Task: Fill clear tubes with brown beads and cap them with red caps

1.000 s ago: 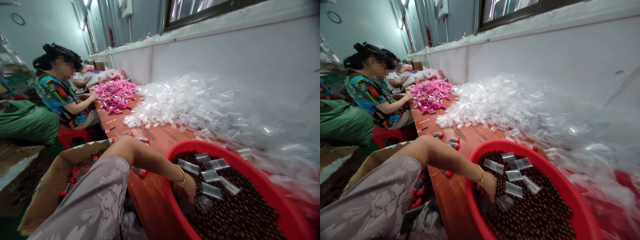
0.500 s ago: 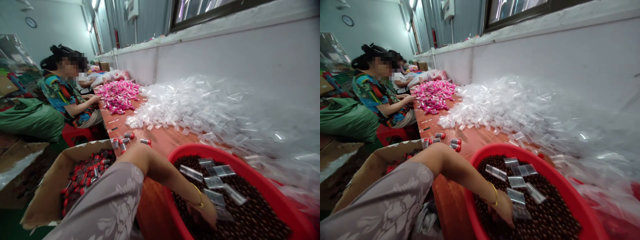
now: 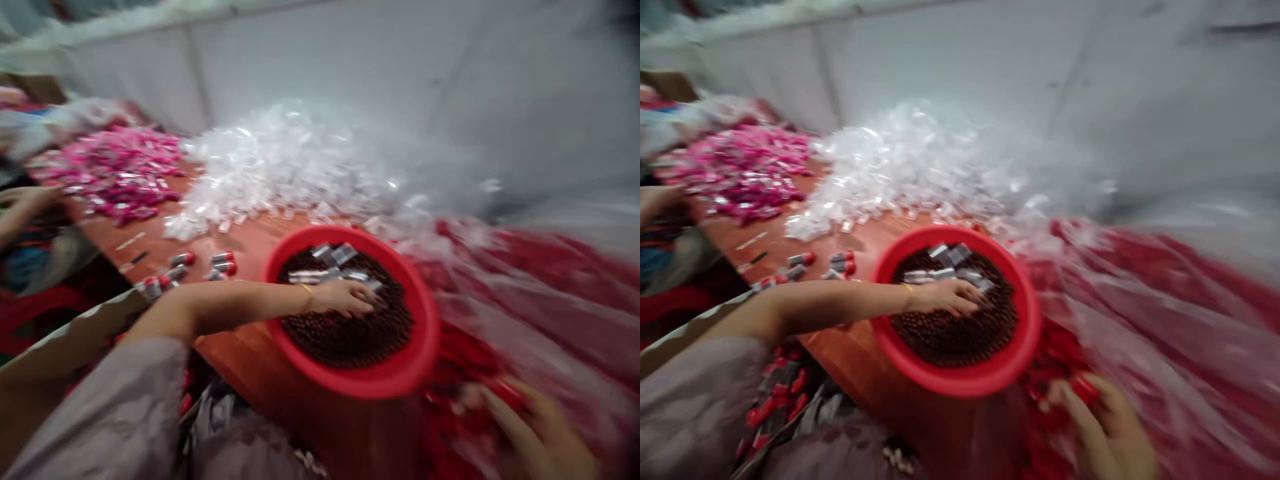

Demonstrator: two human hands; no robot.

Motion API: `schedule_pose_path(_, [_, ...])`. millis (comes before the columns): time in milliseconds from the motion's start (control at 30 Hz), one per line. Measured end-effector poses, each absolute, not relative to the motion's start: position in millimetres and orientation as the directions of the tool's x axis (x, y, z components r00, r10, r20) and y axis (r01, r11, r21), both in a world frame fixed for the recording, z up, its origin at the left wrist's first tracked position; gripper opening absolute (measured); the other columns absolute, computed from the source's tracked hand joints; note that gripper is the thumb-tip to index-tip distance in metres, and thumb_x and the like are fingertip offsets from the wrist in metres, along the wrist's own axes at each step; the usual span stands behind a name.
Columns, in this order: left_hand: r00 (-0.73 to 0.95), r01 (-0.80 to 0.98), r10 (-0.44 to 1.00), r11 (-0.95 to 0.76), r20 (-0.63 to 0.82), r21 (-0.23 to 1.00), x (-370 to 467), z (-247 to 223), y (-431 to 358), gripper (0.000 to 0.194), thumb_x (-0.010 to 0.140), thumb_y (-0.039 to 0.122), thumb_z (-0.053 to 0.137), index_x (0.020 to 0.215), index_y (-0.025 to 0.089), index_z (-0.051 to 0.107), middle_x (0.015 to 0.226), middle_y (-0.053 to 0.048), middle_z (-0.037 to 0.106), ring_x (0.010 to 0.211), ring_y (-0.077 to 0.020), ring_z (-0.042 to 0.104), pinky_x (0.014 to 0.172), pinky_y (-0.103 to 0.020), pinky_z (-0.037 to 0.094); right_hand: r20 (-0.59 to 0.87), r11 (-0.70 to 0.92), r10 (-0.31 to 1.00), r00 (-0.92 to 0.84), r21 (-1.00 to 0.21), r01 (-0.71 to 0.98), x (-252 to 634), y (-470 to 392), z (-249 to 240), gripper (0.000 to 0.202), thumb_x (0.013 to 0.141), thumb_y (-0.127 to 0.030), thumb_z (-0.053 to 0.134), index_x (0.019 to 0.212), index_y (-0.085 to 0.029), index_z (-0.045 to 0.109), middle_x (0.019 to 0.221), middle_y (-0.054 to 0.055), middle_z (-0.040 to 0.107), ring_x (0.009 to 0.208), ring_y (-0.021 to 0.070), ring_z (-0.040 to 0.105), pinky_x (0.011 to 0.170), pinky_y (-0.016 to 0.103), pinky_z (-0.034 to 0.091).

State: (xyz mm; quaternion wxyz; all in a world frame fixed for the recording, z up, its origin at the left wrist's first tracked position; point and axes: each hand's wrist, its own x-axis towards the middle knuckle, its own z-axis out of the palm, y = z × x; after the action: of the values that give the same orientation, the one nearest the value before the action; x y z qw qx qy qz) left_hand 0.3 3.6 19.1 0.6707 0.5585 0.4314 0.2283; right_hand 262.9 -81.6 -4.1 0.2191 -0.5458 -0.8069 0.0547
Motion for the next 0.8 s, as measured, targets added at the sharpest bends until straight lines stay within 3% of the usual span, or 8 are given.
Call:
schedule_pose_path(67, [0.543, 0.062, 0.811, 0.218, -0.216, 0.974, -15.1, 27.7, 3.0, 0.020, 0.077, 0.015, 0.061, 0.097, 0.015, 0.059, 0.093, -0.001, 0.062, 0.074, -0.0056, 0.056, 0.069, -0.018, 0.044, 0.287, 0.299, 0.942, -0.175, -0.476, 0.827, 256.0, -91.0, 3.9, 0.027, 0.097, -0.031, 0.021, 0.109, -0.028, 0.045, 0.068, 0.000, 0.059, 0.058, 0.0152, 0.061, 0.055, 0.029, 0.054])
schedule_pose_path(133, [0.553, -0.012, 0.819, 0.193, -0.154, 0.981, -24.6, 33.2, -0.8, 0.019, 0.076, 0.013, 0.062, 0.095, 0.015, 0.057, 0.090, 0.000, 0.061, 0.076, -0.0058, 0.054, 0.074, -0.019, 0.043, 0.233, 0.234, 0.971, -0.051, -0.893, 0.384, 239.8, -87.1, 17.2, 0.011, 0.092, -0.036, 0.038, 0.096, -0.027, 0.044, 0.059, -0.003, 0.054, 0.049, 0.0164, 0.057, 0.049, 0.031, 0.049])
schedule_pose_path(200, [0.553, -0.065, 0.824, 0.189, -0.122, 0.980, -28.6, 37.9, -9.3, 0.017, 0.078, 0.013, 0.061, 0.093, 0.015, 0.056, 0.088, 0.000, 0.060, 0.078, -0.0064, 0.055, 0.078, -0.021, 0.042, 0.186, 0.188, 0.982, -0.024, -0.977, 0.106, 219.8, -77.2, 32.7, 0.017, 0.084, -0.040, 0.053, 0.082, -0.025, 0.043, 0.051, -0.007, 0.046, 0.042, 0.0130, 0.050, 0.045, 0.027, 0.043])
schedule_pose_path(300, [0.564, -0.116, 0.820, 0.194, -0.096, 0.974, -28.6, 44.0, -21.6, 0.015, 0.080, 0.022, 0.061, 0.090, 0.014, 0.053, 0.083, -0.001, 0.061, 0.079, -0.0090, 0.058, 0.081, -0.025, 0.044, 0.117, 0.123, 0.990, -0.079, -0.990, 0.067, 192.8, -60.6, 50.0, 0.021, 0.080, -0.042, 0.057, 0.079, -0.023, 0.048, 0.049, -0.009, 0.039, 0.040, 0.0088, 0.039, 0.040, 0.022, 0.034])
schedule_pose_path(400, [0.590, -0.145, 0.804, 0.196, -0.074, 0.970, -26.6, 47.0, -25.3, 0.027, 0.073, 0.027, 0.068, 0.089, 0.014, 0.051, 0.080, -0.001, 0.060, 0.074, -0.0102, 0.058, 0.077, -0.027, 0.047, 0.116, 0.144, 0.979, -0.170, -0.977, 0.160, 173.6, -44.3, 55.5, 0.026, 0.085, -0.044, 0.046, 0.088, -0.021, 0.058, 0.056, -0.005, 0.046, 0.045, 0.0096, 0.042, 0.042, 0.022, 0.036])
schedule_pose_path(500, [0.611, -0.160, 0.791, 0.168, -0.037, 0.973, -25.3, 44.5, -23.3, 0.038, 0.065, 0.027, 0.075, 0.092, 0.014, 0.052, 0.083, 0.001, 0.058, 0.071, -0.0081, 0.055, 0.071, -0.024, 0.048, 0.187, 0.260, 0.943, -0.274, -0.930, 0.260, 159.1, -31.6, 54.3, 0.035, 0.088, -0.042, 0.040, 0.103, -0.020, 0.063, 0.081, 0.002, 0.065, 0.075, 0.0161, 0.060, 0.068, 0.029, 0.051])
schedule_pose_path(600, [0.623, -0.133, 0.783, 0.113, -0.006, 0.985, -25.2, 38.5, -21.3, 0.040, 0.067, 0.033, 0.072, 0.095, 0.014, 0.050, 0.079, 0.002, 0.055, 0.065, -0.0075, 0.053, 0.064, -0.023, 0.047, 0.288, 0.396, 0.902, -0.322, -0.849, 0.350, 149.4, -26.7, 50.9, 0.039, 0.089, -0.040, 0.042, 0.117, -0.020, 0.060, 0.117, 0.007, 0.064, 0.110, 0.0209, 0.057, 0.099, 0.038, 0.043])
schedule_pose_path(800, [0.579, 0.086, 0.814, -0.109, 0.039, 0.990, -25.7, 35.1, -23.4, 0.027, 0.079, 0.036, 0.057, 0.092, 0.014, 0.047, 0.069, 0.004, 0.051, 0.056, -0.0082, 0.050, 0.056, -0.023, 0.043, 0.305, 0.476, 0.871, -0.386, -0.719, 0.506, 150.0, -32.0, 44.5, 0.044, 0.093, -0.033, 0.036, 0.129, -0.015, 0.052, 0.128, 0.011, 0.059, 0.121, 0.0217, 0.053, 0.105, 0.040, 0.039])
